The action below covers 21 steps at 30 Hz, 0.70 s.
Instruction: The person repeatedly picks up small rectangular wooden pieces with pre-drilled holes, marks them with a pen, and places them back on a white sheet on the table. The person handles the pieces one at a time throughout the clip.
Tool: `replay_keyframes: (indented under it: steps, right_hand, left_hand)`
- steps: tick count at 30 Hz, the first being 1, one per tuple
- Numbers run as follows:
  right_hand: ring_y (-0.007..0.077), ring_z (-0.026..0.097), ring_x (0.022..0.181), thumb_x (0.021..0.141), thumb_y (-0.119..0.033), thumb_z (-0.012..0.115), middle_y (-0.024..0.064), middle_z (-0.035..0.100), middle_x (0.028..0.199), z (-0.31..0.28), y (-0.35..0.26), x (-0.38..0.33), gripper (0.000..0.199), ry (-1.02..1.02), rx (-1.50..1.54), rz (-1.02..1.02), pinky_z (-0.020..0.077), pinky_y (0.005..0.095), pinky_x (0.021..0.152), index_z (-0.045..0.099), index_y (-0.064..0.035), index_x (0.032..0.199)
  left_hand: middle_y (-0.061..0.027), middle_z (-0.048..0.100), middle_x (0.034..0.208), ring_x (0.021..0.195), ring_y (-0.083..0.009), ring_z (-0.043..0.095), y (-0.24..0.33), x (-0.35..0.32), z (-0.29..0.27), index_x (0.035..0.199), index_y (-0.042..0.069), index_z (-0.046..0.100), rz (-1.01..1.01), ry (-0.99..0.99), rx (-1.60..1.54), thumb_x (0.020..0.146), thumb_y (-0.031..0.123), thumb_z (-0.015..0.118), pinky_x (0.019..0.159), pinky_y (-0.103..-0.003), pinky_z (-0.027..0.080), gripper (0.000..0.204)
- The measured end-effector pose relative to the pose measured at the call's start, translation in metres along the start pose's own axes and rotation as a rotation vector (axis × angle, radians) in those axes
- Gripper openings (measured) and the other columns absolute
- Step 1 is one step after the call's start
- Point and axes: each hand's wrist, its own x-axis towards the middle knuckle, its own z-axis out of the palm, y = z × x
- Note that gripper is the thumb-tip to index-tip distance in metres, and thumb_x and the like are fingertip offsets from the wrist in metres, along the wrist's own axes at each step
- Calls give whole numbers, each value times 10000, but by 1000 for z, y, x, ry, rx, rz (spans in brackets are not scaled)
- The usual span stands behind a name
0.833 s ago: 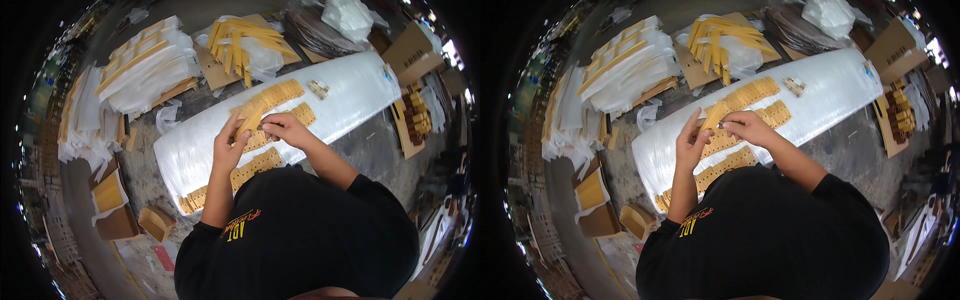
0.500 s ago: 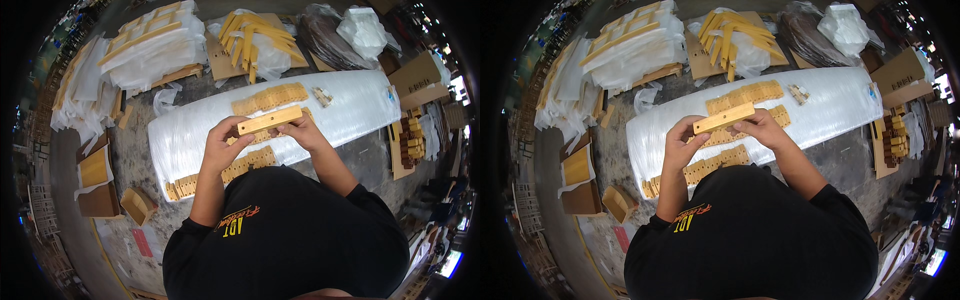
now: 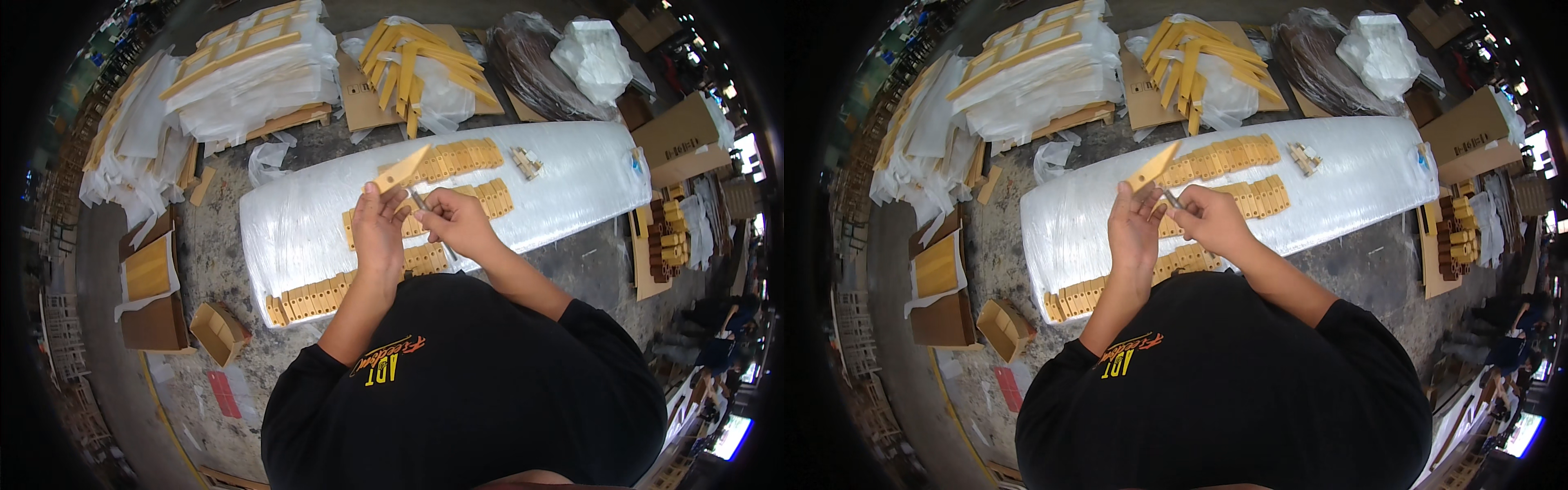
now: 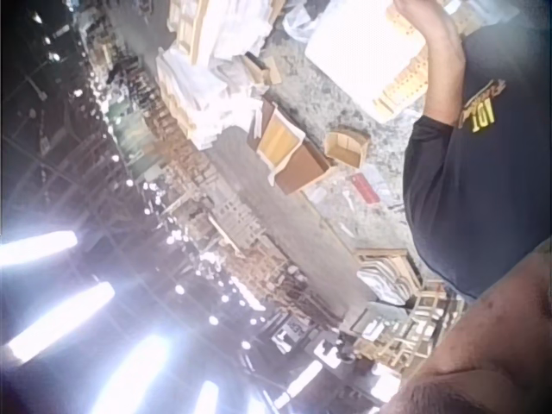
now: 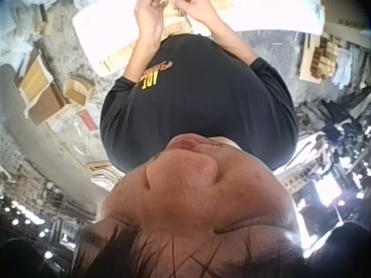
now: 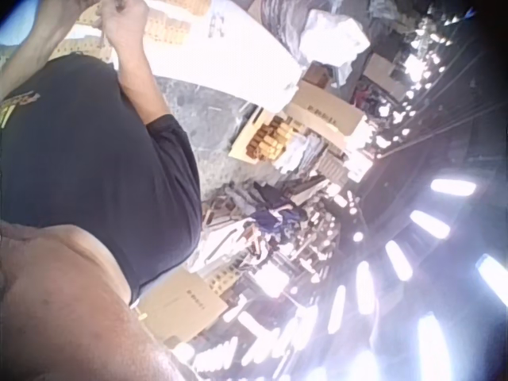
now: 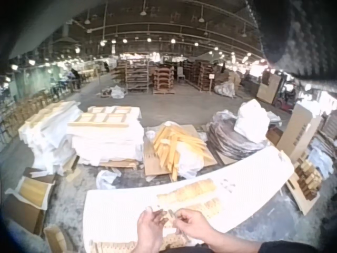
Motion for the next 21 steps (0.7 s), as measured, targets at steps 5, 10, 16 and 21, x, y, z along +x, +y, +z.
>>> replay_keyframes:
  steps: [5,10,16,21]
  right_hand:
    - [83,594,552,978,-181,684,20,627,695,9,-4,-5,174,-31,46,-6,467,250,508,659,-16,930]
    - [140,623,586,963,-197,689,65,647,668,8,-2,3,192,-6,-121,-34,487,297,571,691,-6,978]
    - [120,583,562,988,-188,652,55,638,685,6,5,1,180,44,-16,0,459,292,549,684,-11,977]
    - [84,540,563,1036,-176,589,18,616,743,2,0,-4,189,-60,334,16,437,252,534,669,-9,999]
  left_hand:
    - [-126,641,1165,1109,-243,604,7,6,4,1264,42,562,-119,52,-7,1009,474,608,945,-414,471,504]
    - [-103,665,1172,1089,-231,598,-5,0,9,1305,26,582,-261,-57,-48,1024,471,570,972,-388,451,527]
    - [-114,689,1106,1031,-206,621,-11,-3,11,1259,19,610,-223,-128,44,1031,429,581,968,-366,471,470]
    - [-102,688,960,773,-146,645,-18,-5,3,1162,-21,646,62,-310,182,1021,239,645,708,-285,537,296]
